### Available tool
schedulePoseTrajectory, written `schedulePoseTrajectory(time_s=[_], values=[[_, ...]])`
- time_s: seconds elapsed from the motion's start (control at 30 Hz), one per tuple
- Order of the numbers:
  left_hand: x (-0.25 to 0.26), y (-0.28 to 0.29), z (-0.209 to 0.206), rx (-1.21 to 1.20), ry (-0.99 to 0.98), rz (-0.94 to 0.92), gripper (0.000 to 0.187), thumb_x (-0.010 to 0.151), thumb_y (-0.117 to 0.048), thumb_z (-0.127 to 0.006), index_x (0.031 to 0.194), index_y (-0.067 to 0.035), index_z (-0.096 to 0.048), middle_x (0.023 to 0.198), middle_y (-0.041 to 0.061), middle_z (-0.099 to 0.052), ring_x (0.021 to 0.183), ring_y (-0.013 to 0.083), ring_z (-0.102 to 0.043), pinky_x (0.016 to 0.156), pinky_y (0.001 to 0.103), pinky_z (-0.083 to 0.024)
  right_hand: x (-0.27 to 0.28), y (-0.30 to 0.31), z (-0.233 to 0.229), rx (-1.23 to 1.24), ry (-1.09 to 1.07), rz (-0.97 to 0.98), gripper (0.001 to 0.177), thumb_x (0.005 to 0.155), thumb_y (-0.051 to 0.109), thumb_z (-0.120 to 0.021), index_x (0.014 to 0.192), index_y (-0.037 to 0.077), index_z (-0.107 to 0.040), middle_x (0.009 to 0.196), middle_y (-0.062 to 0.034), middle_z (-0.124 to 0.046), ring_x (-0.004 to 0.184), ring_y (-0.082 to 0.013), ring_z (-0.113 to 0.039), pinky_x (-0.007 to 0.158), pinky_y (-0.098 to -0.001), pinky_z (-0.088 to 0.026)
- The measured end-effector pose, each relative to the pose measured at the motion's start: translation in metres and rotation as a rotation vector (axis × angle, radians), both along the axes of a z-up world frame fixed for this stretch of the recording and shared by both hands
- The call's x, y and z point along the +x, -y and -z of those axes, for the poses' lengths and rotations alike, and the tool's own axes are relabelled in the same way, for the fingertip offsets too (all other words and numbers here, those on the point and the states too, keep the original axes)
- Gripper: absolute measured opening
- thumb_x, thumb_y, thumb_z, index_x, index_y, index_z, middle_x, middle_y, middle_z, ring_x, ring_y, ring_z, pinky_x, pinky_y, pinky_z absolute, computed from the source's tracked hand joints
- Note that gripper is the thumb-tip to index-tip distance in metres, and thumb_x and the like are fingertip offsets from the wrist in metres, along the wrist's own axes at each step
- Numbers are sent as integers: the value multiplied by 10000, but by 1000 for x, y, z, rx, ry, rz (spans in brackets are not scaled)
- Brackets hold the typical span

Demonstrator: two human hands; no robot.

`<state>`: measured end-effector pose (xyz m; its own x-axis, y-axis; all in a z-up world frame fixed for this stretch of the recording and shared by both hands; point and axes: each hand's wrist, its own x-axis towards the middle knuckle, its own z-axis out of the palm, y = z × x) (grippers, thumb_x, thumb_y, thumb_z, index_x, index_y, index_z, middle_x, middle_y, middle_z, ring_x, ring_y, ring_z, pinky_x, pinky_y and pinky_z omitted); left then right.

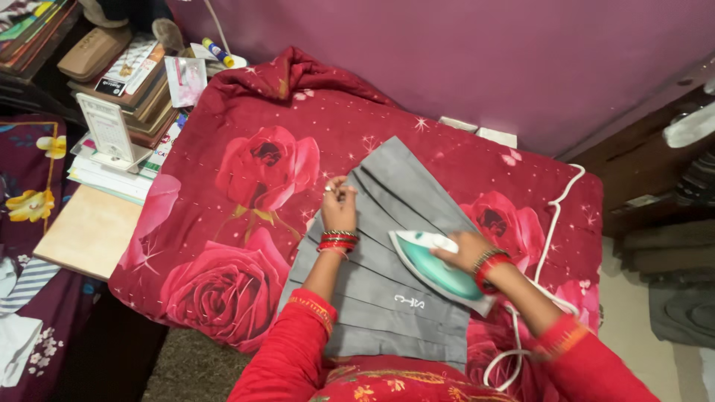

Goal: The person irons a pair of gray shorts on a bed covered with a floral sheet. They repeatedly smooth the fabric, use a steam iron to press the shorts, and flip the garment to iron both sides. The person finishes by folding the shorts and placing them on a nearby bed.

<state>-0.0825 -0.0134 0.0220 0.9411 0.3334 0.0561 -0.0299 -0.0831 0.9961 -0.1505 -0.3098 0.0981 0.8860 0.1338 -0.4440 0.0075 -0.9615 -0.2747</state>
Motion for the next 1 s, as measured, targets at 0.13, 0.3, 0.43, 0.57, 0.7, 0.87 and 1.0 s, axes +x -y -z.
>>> schedulePoseTrajectory(time_s=[0.13,0.3,0.43,0.57,0.7,0.87,1.0], values=[[-38,38,11,561,79,242,560,935,-336,-640,1406,-51,-536,1327,157,-623,1277,314,-552,1044,433,-459,-40,52,-36,-6,-73,194,578,787,650,-662,852,87,-774,760,-140,-775,738,-303,-762,753,-435,-576],[-96,69,23,1158,-224,667,981,892,-675,-514,1622,-131,-147,1693,169,-50,1555,370,-12,1194,637,-37,-26,104,-36,26,21,222,583,844,607,-663,830,36,-780,754,-148,-764,731,-310,-758,752,-426,-571],[-105,68,33,1216,-181,630,998,900,-718,-469,1635,-149,-104,1703,155,-10,1567,371,12,1200,667,2,12,98,-9,83,86,188,564,850,592,-667,949,44,-754,805,-171,-759,784,-329,-745,771,-439,-556],[-103,68,31,1242,-208,653,983,911,-701,-468,1638,-140,-117,1703,180,-31,1560,390,-6,1192,669,-5,67,56,3,113,105,128,559,872,577,-651,978,38,-760,858,-180,-773,832,-350,-744,807,-449,-555],[-103,68,26,1232,-227,677,985,913,-693,-478,1631,-121,-120,1696,188,-52,1557,401,-8,1186,674,-3,140,-7,10,109,139,79,560,870,558,-673,1045,32,-753,924,-220,-753,903,-396,-725,827,-490,-546],[-101,67,22,1219,-243,687,988,907,-696,-481,1626,-122,-120,1692,185,-61,1556,394,-2,1188,671,-4,221,-72,21,102,172,76,627,877,573,-669,1152,11,-721,1080,-259,-720,1027,-415,-696,908,-495,-534],[-106,68,23,1239,-258,698,984,908,-700,-469,1633,-135,-120,1699,174,-58,1562,384,-1,1194,664,-5,226,-69,26,74,134,56,644,883,578,-670,1179,7,-708,1104,-264,-717,1045,-417,-693,920,-492,-533]])
